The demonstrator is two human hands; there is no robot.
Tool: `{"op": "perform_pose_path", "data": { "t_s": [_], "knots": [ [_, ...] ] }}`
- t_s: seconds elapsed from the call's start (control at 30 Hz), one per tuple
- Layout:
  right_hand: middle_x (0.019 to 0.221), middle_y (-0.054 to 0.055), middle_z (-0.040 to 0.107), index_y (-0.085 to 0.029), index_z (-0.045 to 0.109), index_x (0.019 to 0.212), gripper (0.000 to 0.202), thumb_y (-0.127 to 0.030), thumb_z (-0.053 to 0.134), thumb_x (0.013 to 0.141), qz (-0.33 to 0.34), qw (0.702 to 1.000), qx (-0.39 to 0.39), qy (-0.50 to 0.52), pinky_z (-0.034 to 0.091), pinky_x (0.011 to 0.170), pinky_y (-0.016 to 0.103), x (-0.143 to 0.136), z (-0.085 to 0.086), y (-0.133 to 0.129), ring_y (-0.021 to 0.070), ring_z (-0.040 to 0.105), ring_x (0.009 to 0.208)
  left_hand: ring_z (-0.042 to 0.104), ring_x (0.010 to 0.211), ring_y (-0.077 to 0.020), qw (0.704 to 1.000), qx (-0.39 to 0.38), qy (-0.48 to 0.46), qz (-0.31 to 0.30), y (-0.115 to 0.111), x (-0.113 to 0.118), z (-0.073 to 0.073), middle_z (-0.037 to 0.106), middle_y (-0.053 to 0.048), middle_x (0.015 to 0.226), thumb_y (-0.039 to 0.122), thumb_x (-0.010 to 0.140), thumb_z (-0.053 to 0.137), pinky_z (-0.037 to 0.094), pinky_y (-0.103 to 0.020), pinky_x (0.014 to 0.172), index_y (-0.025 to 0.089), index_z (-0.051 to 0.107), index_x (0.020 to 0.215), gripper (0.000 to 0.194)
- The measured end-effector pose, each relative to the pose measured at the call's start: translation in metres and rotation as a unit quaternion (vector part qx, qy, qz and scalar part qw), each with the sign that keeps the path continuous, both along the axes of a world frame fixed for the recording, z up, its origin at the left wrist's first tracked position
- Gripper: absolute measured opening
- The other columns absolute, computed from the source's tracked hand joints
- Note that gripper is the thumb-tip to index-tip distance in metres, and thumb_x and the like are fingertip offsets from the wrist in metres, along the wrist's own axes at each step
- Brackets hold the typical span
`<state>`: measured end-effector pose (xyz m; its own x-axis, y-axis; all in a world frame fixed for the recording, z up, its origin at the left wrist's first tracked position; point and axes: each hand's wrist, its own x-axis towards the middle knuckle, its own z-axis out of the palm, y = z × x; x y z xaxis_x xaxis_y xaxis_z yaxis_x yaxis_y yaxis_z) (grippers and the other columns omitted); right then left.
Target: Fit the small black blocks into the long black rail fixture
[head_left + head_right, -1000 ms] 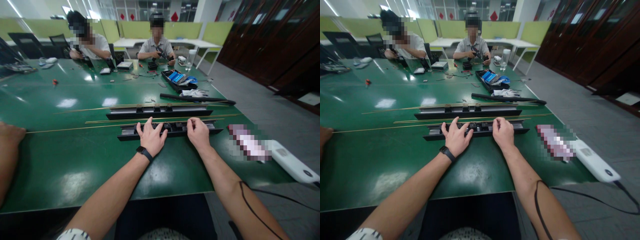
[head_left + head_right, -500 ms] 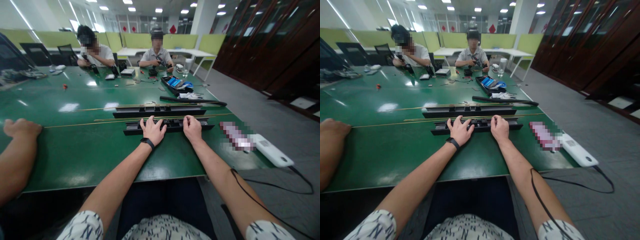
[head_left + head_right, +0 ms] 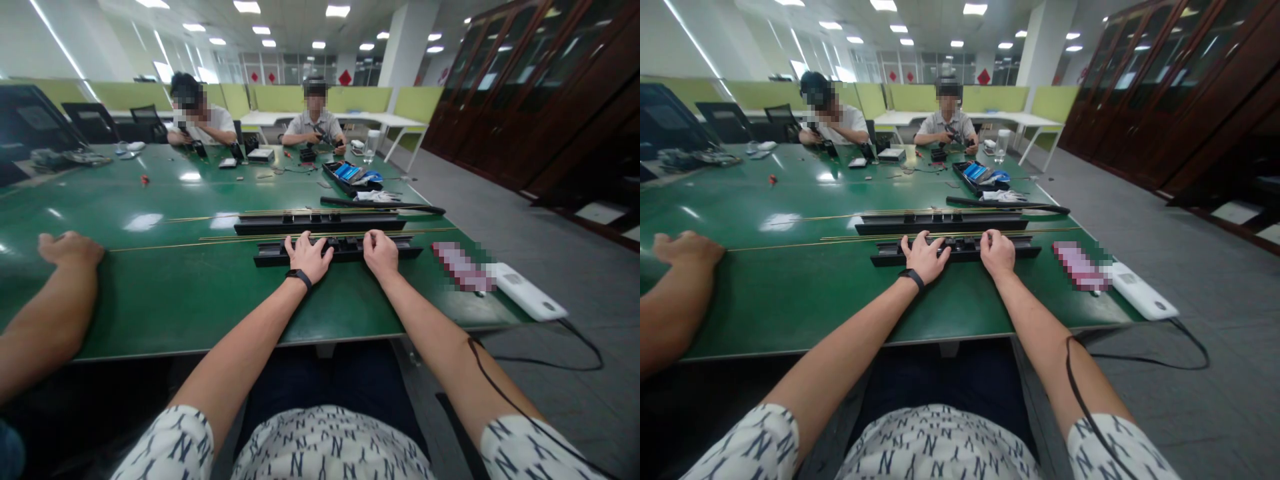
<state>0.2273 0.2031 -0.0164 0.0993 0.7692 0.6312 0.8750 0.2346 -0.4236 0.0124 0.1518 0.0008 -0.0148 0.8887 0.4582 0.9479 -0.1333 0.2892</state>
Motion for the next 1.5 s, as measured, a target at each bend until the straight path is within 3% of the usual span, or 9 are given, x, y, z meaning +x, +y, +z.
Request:
{"op": "perform_pose_path", "data": {
  "t_s": [1.1,1.5],
  "knots": [
    [0.083,0.008,0.073,-0.019,0.070,0.107,0.035,-0.042,0.044,0.101,0.006,1.000,-0.018,0.002,0.042,0.079,0.036,0.0014,0.0041,-0.0045,0.0239,0.065,0.081,0.049,0.143,-0.0300,0.999,0.030,0.011,0.004,0.0004,0.0005,-0.0046,0.055,-0.016,0.151,0.053,0.102,0.050,0.008,-0.065,0.128,0.033,0.073,0.129,0.041],
    [0.083,0.008,0.073,-0.019,0.070,0.106,0.034,-0.041,0.045,0.102,0.006,1.000,-0.003,0.004,0.043,0.079,0.035,0.0030,-0.0023,0.0000,0.0239,0.065,0.081,0.049,0.144,-0.0299,1.000,0.029,0.011,0.003,-0.0002,0.0007,-0.0037,0.057,-0.017,0.149,0.052,0.101,0.053,0.008,-0.065,0.128,0.033,0.073,0.131,0.040]
  ]
}}
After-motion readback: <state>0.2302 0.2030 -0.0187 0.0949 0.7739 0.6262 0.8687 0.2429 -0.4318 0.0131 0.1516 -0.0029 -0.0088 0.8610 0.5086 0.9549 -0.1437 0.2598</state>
